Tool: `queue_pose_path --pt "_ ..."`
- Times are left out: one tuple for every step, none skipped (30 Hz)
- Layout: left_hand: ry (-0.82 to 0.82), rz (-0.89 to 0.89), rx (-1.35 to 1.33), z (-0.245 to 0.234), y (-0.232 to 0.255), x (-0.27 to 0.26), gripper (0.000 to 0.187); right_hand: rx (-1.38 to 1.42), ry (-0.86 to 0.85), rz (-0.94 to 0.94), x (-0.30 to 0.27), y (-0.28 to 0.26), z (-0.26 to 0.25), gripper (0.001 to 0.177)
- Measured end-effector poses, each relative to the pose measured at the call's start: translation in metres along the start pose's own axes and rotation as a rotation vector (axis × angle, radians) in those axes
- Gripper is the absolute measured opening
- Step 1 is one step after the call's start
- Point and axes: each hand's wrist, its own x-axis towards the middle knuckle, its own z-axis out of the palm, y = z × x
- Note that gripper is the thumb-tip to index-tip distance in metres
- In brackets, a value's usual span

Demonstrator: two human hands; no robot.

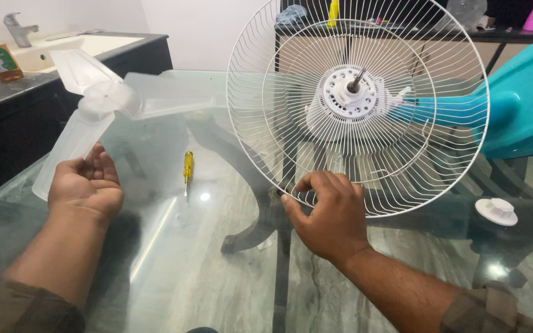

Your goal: The person assembles a table fan by attaching the fan blade to the motor shaft, securing it with a nut, and then attaching the front grill. The person uses a screwdriver to tighten the nut and ensures the components are properly aligned.

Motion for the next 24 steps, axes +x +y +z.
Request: queue_pose_path --pt "-0.042 -0.005 -0.019 0.003 0.001 -0.006 0.028 0.023 0.003 -0.001 0.000 0.001 0.000 0.024" --pt "-0.086 -0.008 -0.041 0.007 0.002 -0.013 0.027 0.064 0.019 -0.008 0.000 0.001 -0.001 0.024" --pt "-0.130 -0.011 -0.063 0.012 0.004 -0.021 0.027 0.107 0.034 -0.015 -0.001 0.001 -0.001 0.024" --pt "-0.170 -0.028 -0.075 0.018 0.004 -0.031 0.026 0.147 0.052 -0.019 -0.002 0.001 -0.003 0.024" --pt "-0.209 -0.046 -0.086 0.024 0.004 -0.041 0.024 0.142 0.017 -0.027 -0.002 0.002 -0.004 0.026" --pt "-0.252 -0.068 -0.093 0.031 0.003 -0.052 0.023 0.137 -0.015 -0.028 -0.003 0.004 -0.005 0.028" --pt "-0.282 -0.061 -0.054 0.038 0.000 -0.063 0.023 0.132 -0.047 -0.028 -0.004 0.005 -0.007 0.030" --pt "-0.306 -0.057 -0.019 0.040 -0.006 -0.076 0.022 0.208 -0.056 0.006 -0.005 0.009 -0.010 0.038" --pt "-0.329 -0.052 0.017 0.044 -0.011 -0.087 0.021 0.285 -0.066 0.040 -0.006 0.013 -0.015 0.047" --pt "-0.381 -0.115 0.028 0.048 -0.016 -0.096 0.024 0.362 -0.077 0.072 -0.005 0.018 -0.020 0.056" --pt "-0.432 -0.178 0.039 0.050 -0.020 -0.105 0.027 0.502 -0.053 0.134 -0.004 0.024 -0.027 0.062" --pt "-0.486 -0.248 0.049 0.053 -0.028 -0.114 0.030 0.636 -0.025 0.201 -0.003 0.034 -0.038 0.069" --pt "-0.493 -0.272 0.069 0.053 -0.036 -0.123 0.030 0.770 0.004 0.268 -0.002 0.043 -0.049 0.076" --pt "-0.503 -0.306 0.094 0.054 -0.047 -0.131 0.030 0.937 0.001 0.334 -0.002 0.054 -0.061 0.075" --pt "-0.514 -0.339 0.120 0.055 -0.059 -0.139 0.030 1.105 0.001 0.398 0.000 0.064 -0.072 0.075" --pt "-0.538 -0.364 0.151 0.055 -0.071 -0.146 0.028 1.273 -0.003 0.454 0.002 0.071 -0.080 0.074" --pt "-0.562 -0.387 0.182 0.054 -0.084 -0.153 0.027 1.294 0.000 0.521 0.002 0.077 -0.089 0.071" --pt "-0.583 -0.406 0.211 0.054 -0.094 -0.159 0.025 1.316 -0.004 0.586 0.002 0.083 -0.099 0.070" --pt "-0.585 -0.420 0.245 0.055 -0.104 -0.163 0.023 1.338 -0.008 0.651 0.002 0.088 -0.107 0.069" --pt "-0.587 -0.436 0.282 0.057 -0.114 -0.168 0.020 1.255 -0.017 0.687 0.001 0.092 -0.112 0.063" --pt "-0.589 -0.452 0.319 0.058 -0.121 -0.172 0.018 1.172 -0.026 0.723 -0.001 0.096 -0.117 0.057" --pt "-0.610 -0.456 0.342 0.061 -0.126 -0.175 0.019 1.091 -0.036 0.755 -0.002 0.099 -0.121 0.052" --pt "-0.631 -0.459 0.366 0.063 -0.130 -0.178 0.021 1.087 -0.012 0.755 -0.003 0.103 -0.123 0.047" --pt "-0.647 -0.458 0.388 0.065 -0.132 -0.180 0.022 1.084 0.007 0.752 -0.003 0.107 -0.124 0.043"
